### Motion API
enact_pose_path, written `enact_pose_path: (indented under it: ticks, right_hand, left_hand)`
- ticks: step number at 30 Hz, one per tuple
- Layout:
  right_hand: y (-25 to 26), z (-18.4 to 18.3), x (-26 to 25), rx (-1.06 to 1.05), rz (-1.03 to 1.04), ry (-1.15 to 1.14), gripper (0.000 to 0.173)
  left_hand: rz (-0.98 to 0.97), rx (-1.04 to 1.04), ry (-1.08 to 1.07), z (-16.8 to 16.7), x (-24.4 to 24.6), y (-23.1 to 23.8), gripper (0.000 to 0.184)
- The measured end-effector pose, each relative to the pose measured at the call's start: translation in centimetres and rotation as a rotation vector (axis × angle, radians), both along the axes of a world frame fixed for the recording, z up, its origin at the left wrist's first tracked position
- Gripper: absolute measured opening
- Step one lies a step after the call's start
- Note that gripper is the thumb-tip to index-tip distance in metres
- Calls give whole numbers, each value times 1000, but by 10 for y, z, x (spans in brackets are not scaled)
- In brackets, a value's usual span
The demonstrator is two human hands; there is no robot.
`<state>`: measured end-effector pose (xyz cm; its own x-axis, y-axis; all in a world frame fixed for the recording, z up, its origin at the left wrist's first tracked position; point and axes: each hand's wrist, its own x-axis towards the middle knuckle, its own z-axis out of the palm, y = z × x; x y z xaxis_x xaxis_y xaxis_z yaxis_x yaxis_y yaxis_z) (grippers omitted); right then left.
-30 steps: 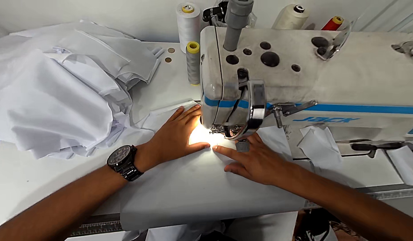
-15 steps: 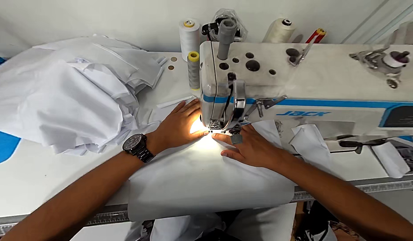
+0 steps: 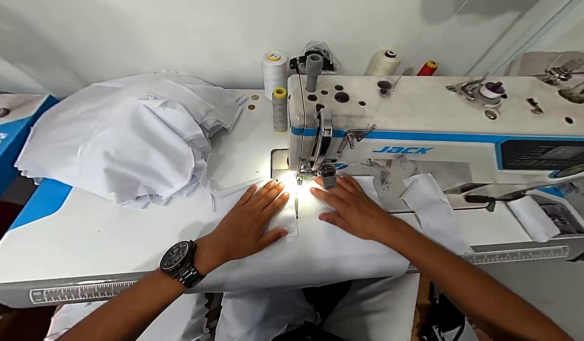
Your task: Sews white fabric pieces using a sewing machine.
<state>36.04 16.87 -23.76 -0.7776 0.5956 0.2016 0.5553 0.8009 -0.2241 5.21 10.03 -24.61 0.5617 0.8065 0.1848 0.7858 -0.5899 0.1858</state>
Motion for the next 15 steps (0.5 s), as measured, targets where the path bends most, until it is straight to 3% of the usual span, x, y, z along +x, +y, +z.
enact_pose_path:
  ticks: [9, 12, 15]
  right_hand:
    - [32, 9, -17, -22, 4, -60, 65]
    - [-12, 28, -4, 81, -86, 66, 52]
    - [-75, 41, 43, 87, -333, 236, 26]
  left_hand:
    - [32, -19, 24, 4, -4, 16, 80]
    - [28, 40, -87, 20, 1, 2, 76]
    - [21, 61, -236, 36, 4, -24, 64]
